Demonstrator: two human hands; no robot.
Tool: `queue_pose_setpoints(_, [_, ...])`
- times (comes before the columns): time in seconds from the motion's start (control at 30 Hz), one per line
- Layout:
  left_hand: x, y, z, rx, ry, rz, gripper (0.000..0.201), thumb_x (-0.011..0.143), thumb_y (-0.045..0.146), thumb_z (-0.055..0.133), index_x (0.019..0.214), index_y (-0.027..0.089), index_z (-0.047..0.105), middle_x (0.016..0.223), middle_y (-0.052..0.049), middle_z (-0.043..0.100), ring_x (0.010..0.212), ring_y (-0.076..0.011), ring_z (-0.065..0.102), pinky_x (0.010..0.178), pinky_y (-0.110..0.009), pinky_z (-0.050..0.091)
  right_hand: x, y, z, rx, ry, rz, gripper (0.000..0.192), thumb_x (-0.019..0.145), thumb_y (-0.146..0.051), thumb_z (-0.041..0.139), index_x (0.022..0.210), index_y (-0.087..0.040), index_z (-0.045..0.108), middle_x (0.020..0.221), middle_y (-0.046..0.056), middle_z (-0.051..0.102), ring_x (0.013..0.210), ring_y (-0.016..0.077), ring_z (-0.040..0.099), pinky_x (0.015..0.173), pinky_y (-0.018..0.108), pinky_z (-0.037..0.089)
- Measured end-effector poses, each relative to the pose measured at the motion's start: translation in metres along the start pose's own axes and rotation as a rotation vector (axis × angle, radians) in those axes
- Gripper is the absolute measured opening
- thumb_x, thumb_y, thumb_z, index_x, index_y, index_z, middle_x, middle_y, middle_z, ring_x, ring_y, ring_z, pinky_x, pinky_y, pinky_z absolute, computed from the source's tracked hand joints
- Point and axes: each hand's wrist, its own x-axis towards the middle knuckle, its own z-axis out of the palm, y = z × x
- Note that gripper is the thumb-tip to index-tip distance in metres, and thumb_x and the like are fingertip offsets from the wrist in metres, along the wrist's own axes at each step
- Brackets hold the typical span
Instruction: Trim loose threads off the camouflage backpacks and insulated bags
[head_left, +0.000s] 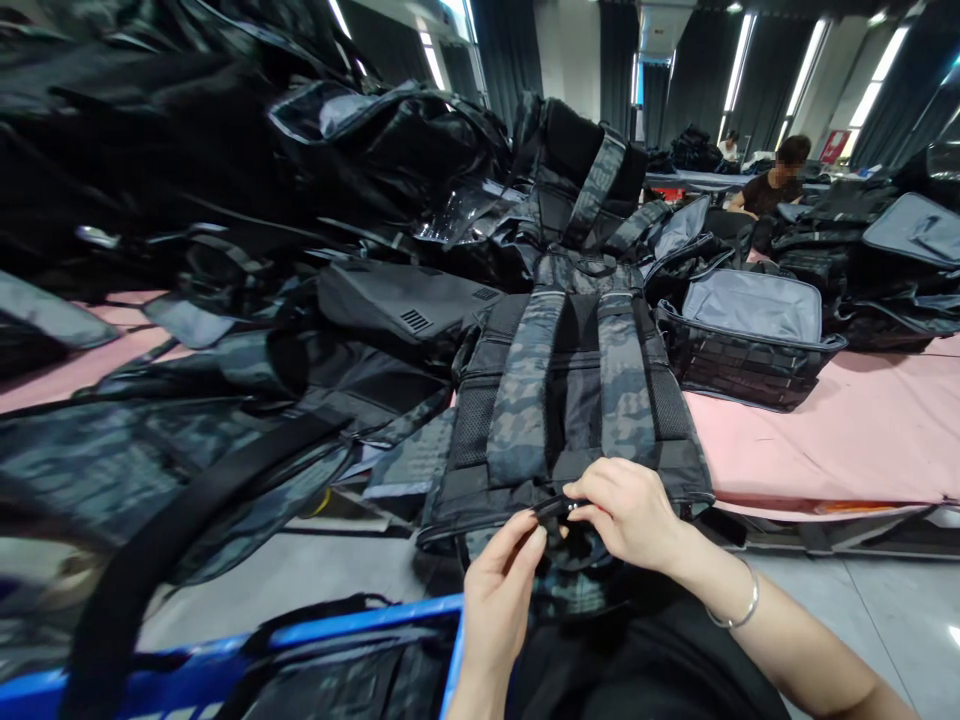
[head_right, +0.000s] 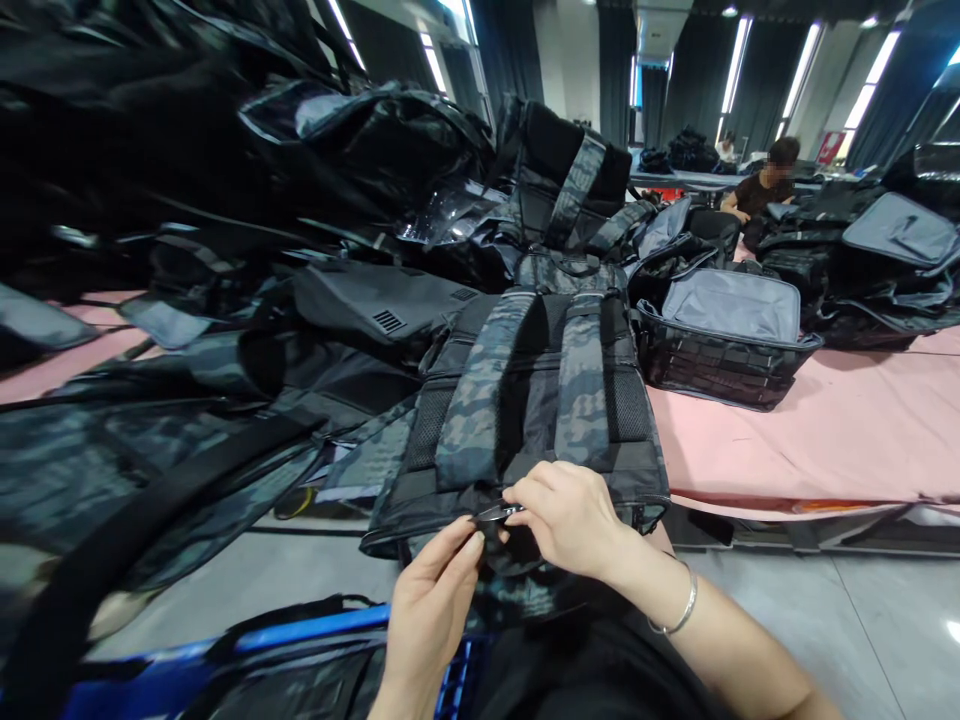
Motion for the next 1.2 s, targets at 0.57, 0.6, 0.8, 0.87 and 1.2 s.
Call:
queue_pose_setpoints(0.57, [-0.006, -0.001, 0.001, 0.080, 0.032, 0.041, 0.041, 0.056, 0.039, 0.080, 0.091, 0.020, 0.072, 0.096, -0.005, 0.072, 0.092, -0.0197, 0.064, 0.094, -0.034, 0.046, -0.006, 0.005, -0.008, 0.254, -0.108, 0.295, 0.012, 0.081, -0.023, 0.062, 0.093, -0.021, 0.059, 0.086, 0.001, 0.061, 0.074, 0.0131, 0.058, 0.068, 0.023, 0.044])
queue_pose_setpoints(0.6, [-0.006, -0.001, 0.000, 0.080, 0.037, 0.028, 0.041, 0.055, 0.040, 0.080, 0.091, 0.020, 0.073, 0.096, -0.006, 0.072, 0.093, -0.0206, 0.064, 0.094, -0.036, 0.046, -0.005, 0.006, -0.008, 0.236, -0.114, 0.261, 0.013, 0.082, -0.023, 0.061, 0.094, -0.021, 0.059, 0.086, 0.001, 0.062, 0.075, 0.0136, 0.058, 0.068, 0.023, 0.044])
queue_pose_setpoints(0.8, [-0.007, 0.005, 0.001, 0.014, 0.002, -0.032, 0.039, 0.052, 0.039, 0.081, 0.085, 0.021, 0.074, 0.093, -0.006, 0.073, 0.089, -0.0212, 0.066, 0.090, -0.036, 0.049, 0.002, 0.012, -0.004, 0.150, -0.060, 0.070, 0.006, 0.086, -0.023, 0.055, 0.090, -0.020, 0.059, 0.085, 0.004, 0.064, 0.079, 0.0160, 0.058, 0.070, 0.026, 0.044])
queue_pose_setpoints(0.87, [-0.007, 0.005, 0.001, 0.013, 0.000, -0.042, 0.038, 0.052, 0.039, 0.082, 0.085, 0.020, 0.074, 0.092, -0.006, 0.073, 0.088, -0.0215, 0.066, 0.089, -0.037, 0.050, 0.000, 0.011, -0.003, 0.156, -0.029, 0.063, 0.007, 0.087, -0.022, 0.054, 0.085, -0.019, 0.059, 0.082, 0.004, 0.064, 0.076, 0.0159, 0.058, 0.070, 0.026, 0.043])
queue_pose_setpoints(1.2, [-0.005, -0.005, -0.003, 0.063, 0.048, 0.005, 0.040, 0.052, 0.041, 0.081, 0.086, 0.019, 0.073, 0.096, -0.007, 0.072, 0.095, -0.0246, 0.064, 0.092, -0.040, 0.048, 0.009, -0.006, 0.002, 0.431, -0.066, 0.360, 0.038, 0.072, -0.031, 0.071, 0.108, -0.021, 0.060, 0.094, 0.001, 0.065, 0.081, 0.0140, 0.060, 0.073, 0.024, 0.047])
